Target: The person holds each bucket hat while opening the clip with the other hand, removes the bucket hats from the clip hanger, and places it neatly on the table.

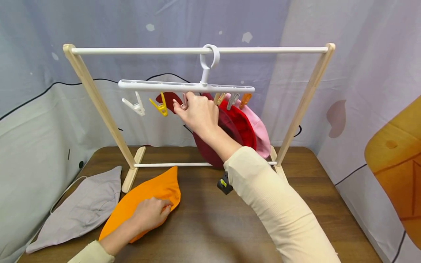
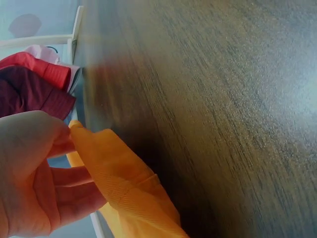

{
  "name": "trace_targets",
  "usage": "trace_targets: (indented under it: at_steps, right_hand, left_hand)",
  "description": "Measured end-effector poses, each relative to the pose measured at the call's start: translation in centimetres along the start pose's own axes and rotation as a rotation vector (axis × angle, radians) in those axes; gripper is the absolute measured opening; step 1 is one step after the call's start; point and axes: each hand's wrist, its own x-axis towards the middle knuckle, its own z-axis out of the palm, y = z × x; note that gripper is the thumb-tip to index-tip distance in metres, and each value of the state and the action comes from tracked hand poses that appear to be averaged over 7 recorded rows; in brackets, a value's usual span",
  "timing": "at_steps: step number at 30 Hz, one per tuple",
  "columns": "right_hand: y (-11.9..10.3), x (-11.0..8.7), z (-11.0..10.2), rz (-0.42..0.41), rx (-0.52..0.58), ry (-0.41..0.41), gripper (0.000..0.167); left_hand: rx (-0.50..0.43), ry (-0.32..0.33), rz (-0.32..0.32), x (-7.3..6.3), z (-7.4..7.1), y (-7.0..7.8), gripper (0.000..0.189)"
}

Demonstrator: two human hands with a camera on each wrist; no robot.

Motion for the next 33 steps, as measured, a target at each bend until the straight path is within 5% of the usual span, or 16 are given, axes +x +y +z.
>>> trace_targets:
  at_steps: [16,33]
  right_hand:
    - [0.2,-0.1,0.1,0.002,0.001,-0.01,0.031]
    - [0.1,0.0,0.1,0.003,-0.012,-0.02,0.032]
  left_hand:
    - [0.106,-0.248,0.02,-1.1,-0.8,0.3,0.037]
    - [0.053,-0.267,-0.05,-1.5,-0.8,-0.8,0.04]
